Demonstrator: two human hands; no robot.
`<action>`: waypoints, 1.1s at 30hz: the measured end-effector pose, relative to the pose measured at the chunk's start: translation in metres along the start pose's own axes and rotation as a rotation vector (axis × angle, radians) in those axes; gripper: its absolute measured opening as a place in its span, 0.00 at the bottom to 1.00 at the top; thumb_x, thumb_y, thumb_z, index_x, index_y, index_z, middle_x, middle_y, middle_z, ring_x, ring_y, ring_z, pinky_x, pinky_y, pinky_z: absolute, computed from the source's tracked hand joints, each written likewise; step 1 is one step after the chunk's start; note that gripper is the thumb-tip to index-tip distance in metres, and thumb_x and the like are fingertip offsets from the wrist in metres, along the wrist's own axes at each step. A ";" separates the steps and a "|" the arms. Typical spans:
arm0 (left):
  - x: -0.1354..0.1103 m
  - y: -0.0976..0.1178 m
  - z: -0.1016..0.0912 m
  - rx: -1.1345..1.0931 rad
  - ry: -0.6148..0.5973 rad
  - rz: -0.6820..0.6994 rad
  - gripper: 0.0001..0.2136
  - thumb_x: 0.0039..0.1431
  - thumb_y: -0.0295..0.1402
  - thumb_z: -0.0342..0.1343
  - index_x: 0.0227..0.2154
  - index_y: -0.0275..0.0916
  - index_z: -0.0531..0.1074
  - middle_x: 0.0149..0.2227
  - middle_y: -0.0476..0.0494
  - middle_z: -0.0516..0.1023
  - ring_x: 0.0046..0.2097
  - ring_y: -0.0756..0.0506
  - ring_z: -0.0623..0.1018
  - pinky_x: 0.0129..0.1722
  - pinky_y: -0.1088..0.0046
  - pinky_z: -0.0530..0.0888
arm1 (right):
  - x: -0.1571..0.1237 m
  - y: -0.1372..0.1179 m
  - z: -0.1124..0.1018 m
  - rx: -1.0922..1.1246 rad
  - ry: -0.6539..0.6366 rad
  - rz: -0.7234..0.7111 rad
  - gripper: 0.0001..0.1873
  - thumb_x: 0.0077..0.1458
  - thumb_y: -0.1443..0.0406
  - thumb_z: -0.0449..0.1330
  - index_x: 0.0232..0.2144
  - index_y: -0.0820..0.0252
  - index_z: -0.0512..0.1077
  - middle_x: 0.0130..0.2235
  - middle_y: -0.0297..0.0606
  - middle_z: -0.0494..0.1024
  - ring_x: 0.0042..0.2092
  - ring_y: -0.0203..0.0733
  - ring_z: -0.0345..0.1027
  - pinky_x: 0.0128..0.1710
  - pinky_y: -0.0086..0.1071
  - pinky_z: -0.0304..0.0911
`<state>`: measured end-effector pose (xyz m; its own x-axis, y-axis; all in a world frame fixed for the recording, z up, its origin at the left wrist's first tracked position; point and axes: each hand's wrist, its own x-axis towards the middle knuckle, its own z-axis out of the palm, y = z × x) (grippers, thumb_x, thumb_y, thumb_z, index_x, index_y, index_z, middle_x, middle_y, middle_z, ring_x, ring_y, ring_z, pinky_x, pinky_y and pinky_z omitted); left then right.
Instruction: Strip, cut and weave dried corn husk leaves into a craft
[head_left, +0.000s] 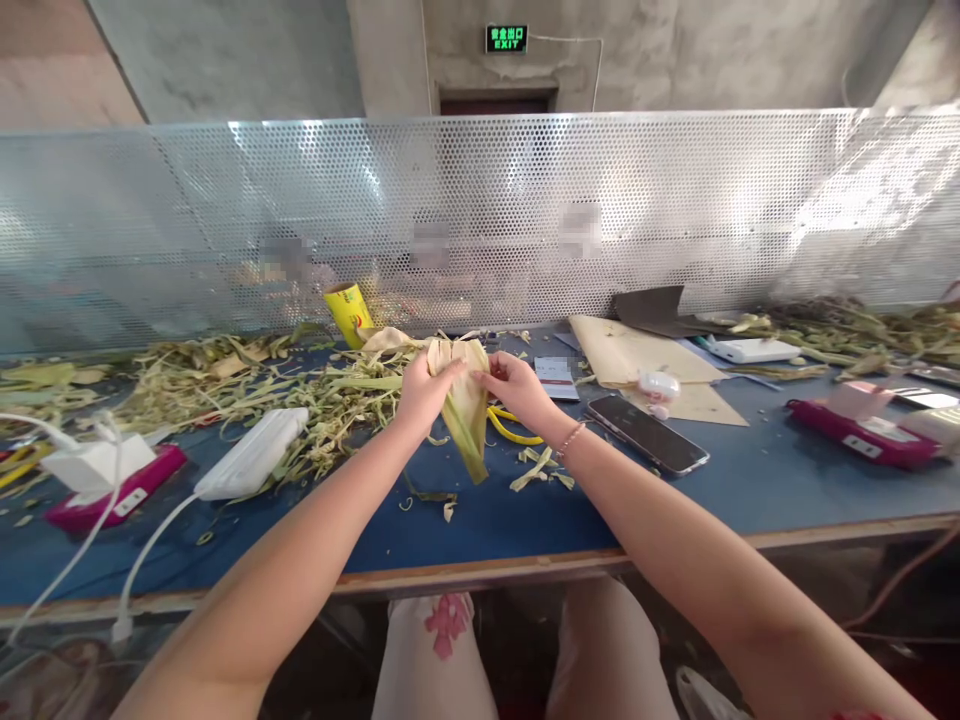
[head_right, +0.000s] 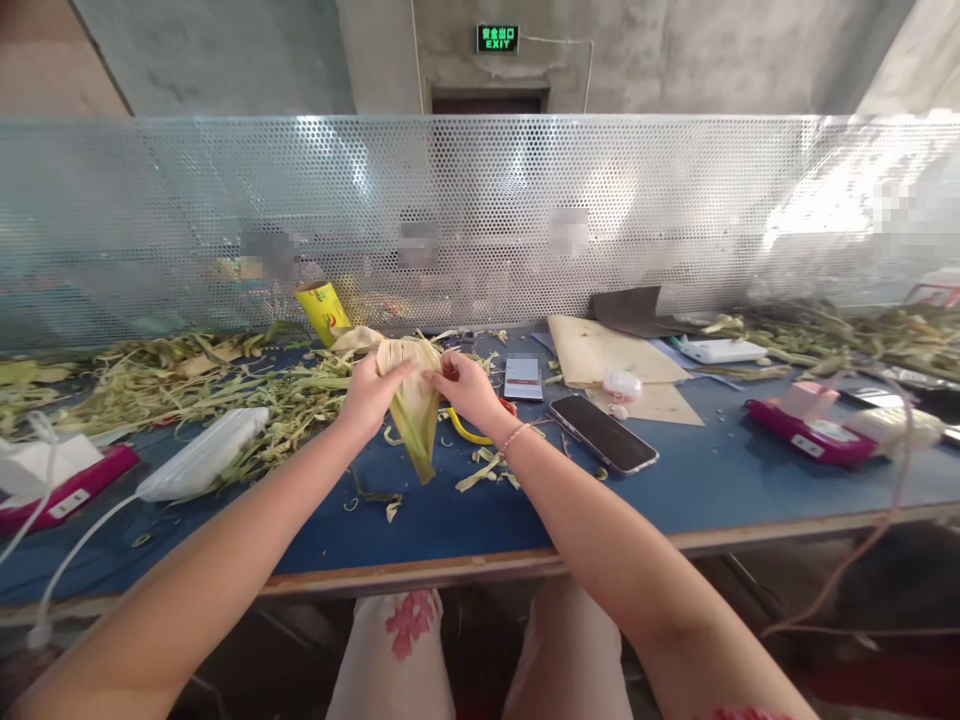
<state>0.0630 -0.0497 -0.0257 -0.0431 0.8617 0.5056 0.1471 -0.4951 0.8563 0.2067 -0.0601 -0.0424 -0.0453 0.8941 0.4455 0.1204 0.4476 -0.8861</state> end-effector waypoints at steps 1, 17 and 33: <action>0.001 -0.002 -0.001 0.014 0.000 0.003 0.13 0.43 0.40 0.59 0.28 0.36 0.71 0.27 0.46 0.74 0.32 0.46 0.73 0.33 0.72 0.68 | 0.000 0.001 0.000 0.026 -0.002 0.023 0.17 0.40 0.54 0.61 0.23 0.59 0.61 0.21 0.28 0.62 0.25 0.32 0.57 0.25 0.28 0.59; 0.011 -0.018 -0.003 -0.361 -0.021 -0.310 0.17 0.35 0.45 0.62 0.19 0.37 0.66 0.15 0.53 0.66 0.19 0.52 0.68 0.22 0.76 0.66 | 0.002 -0.001 -0.007 0.402 -0.068 0.331 0.04 0.40 0.71 0.62 0.23 0.61 0.70 0.24 0.31 0.71 0.27 0.31 0.67 0.30 0.28 0.67; 0.007 -0.009 0.001 -0.328 -0.121 -0.316 0.17 0.31 0.40 0.65 0.25 0.36 0.70 0.20 0.50 0.72 0.23 0.50 0.71 0.26 0.73 0.69 | -0.003 0.008 0.005 0.102 -0.104 0.175 0.14 0.42 0.57 0.60 0.27 0.60 0.65 0.26 0.32 0.69 0.26 0.34 0.63 0.23 0.27 0.63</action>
<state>0.0625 -0.0393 -0.0305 0.0826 0.9730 0.2156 -0.1751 -0.1988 0.9643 0.2031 -0.0590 -0.0514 -0.1349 0.9524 0.2733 0.0342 0.2802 -0.9593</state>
